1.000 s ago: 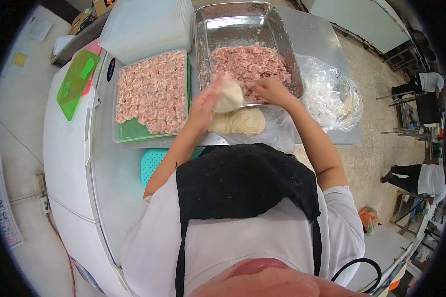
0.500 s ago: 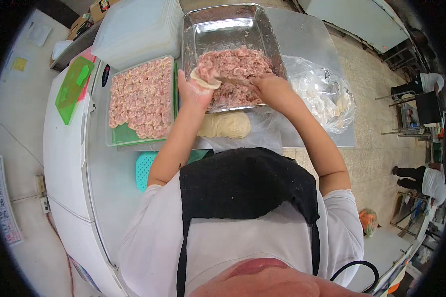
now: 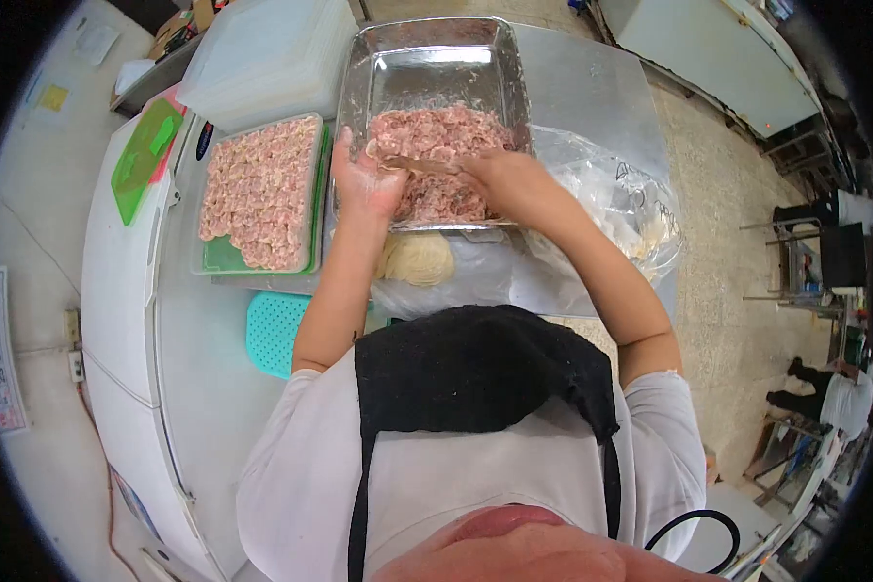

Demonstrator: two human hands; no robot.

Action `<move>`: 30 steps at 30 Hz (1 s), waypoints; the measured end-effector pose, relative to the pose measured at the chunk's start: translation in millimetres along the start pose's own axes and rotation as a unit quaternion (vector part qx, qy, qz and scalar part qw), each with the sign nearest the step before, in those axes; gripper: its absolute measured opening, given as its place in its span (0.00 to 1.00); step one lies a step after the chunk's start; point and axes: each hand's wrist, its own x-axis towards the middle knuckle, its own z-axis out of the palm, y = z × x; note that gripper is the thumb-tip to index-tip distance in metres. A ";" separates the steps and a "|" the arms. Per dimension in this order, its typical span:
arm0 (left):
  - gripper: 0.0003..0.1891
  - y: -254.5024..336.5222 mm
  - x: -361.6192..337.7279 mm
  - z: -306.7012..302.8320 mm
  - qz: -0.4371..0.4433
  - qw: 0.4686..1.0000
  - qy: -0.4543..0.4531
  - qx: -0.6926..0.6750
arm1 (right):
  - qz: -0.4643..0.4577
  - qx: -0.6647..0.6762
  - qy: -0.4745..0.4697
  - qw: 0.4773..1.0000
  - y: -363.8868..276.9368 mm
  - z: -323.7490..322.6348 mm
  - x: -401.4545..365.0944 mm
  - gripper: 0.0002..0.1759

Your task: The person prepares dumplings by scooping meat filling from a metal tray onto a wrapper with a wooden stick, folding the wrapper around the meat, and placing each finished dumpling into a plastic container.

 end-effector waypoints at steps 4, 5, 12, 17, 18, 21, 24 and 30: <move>0.22 5.4 -7.0 -7.4 0.011 0.964 -0.165 0.210 | 0.076 0.268 0.042 0.959 26.2 -29.9 -12.6 0.15; 0.23 2.5 -18.0 0.5 0.064 0.905 -0.169 0.384 | 0.111 0.304 -0.004 0.946 34.3 -24.5 -14.9 0.16; 0.22 11.2 -13.9 16.5 0.229 0.556 -0.323 0.731 | 0.026 0.310 -0.034 0.950 13.9 -40.6 -24.4 0.16; 0.16 20.6 -7.2 5.0 0.168 0.461 -0.384 0.782 | -0.068 0.289 -0.006 0.955 37.1 1.8 -16.6 0.15; 0.16 19.5 -10.3 7.3 0.167 0.461 -0.382 0.783 | -0.066 0.273 -0.024 0.960 45.2 4.8 -13.6 0.14; 0.15 19.2 -12.8 4.3 0.110 0.442 -0.252 0.854 | -0.013 0.170 -0.067 0.983 62.7 -4.4 -4.4 0.14; 0.18 29.1 19.0 -40.1 0.090 0.595 -0.157 0.783 | 0.001 0.034 0.038 0.999 24.4 -14.5 -9.7 0.13; 0.18 34.6 9.4 -47.8 0.124 0.540 -0.133 0.822 | 0.024 -0.102 -0.056 0.993 57.7 27.2 -7.7 0.10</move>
